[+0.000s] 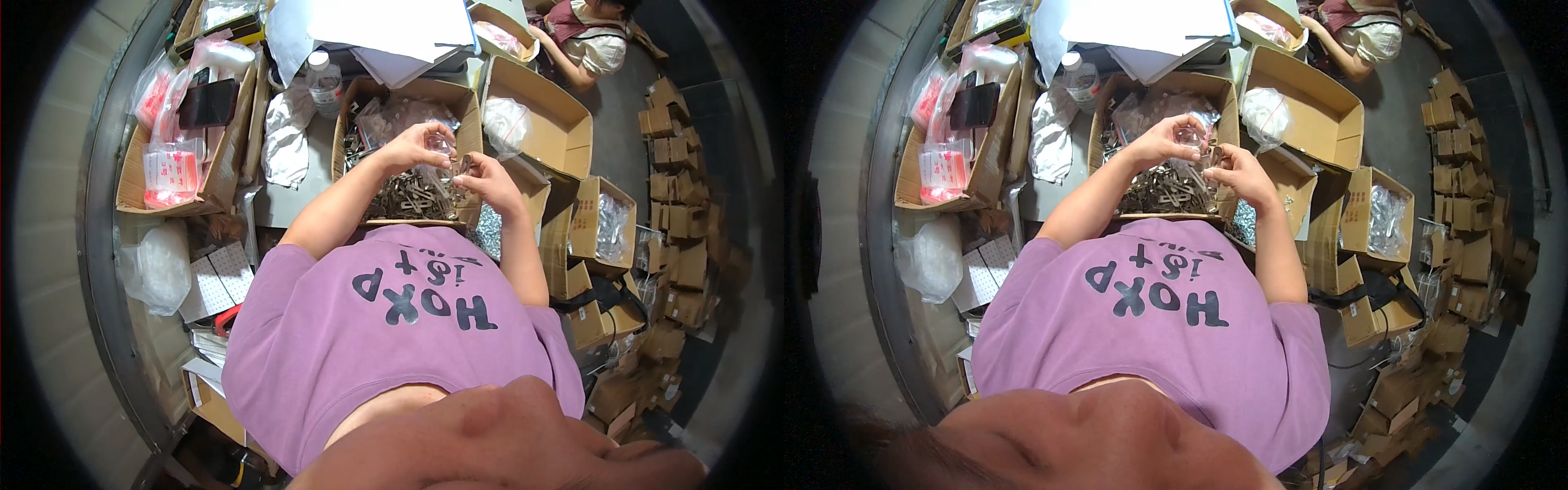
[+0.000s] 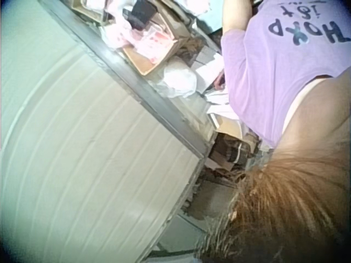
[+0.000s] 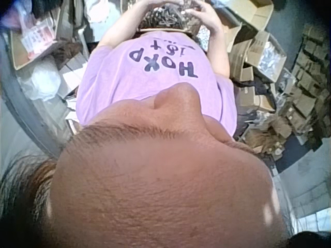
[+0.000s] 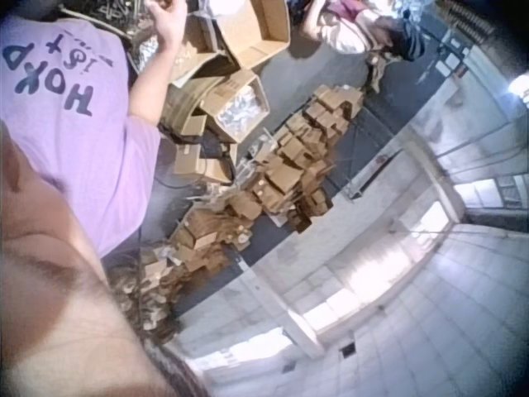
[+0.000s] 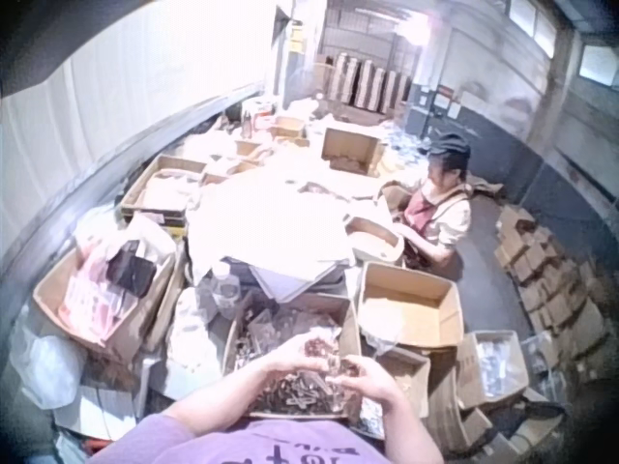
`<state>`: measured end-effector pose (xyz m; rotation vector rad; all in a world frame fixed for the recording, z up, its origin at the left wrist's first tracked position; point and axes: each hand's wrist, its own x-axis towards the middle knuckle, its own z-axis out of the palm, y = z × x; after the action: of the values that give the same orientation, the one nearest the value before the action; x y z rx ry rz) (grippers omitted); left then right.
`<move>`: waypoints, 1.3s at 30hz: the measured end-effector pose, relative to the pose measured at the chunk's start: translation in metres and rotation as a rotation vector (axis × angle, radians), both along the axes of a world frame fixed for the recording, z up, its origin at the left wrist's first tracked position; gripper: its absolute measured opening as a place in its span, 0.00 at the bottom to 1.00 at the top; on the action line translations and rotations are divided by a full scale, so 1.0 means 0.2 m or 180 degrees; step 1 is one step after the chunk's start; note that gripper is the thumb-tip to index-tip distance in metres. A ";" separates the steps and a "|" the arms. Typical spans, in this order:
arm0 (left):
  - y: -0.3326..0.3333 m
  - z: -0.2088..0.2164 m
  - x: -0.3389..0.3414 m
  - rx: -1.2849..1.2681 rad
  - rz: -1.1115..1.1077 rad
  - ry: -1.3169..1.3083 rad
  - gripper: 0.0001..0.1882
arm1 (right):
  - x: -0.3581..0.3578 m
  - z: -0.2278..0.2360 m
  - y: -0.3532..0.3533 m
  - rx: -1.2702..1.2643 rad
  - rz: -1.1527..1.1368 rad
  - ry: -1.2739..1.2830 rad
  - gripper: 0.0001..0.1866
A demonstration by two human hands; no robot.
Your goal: The person sorts metal L-bracket connectors from a large container into smaller clear plastic bags, placing the filled bags into a separate box.
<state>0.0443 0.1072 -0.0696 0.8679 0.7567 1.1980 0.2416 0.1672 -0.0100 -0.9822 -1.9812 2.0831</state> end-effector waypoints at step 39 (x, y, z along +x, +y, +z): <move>-0.04 -0.04 0.18 -0.0356 0.0215 0.0231 0.29 | -0.10 -0.13 -0.05 0.1835 -0.2173 0.1531 0.22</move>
<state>0.0802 0.0991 -0.0778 0.8020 0.9095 1.1770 0.2211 0.1582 -0.0351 -0.7787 -1.5441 1.1473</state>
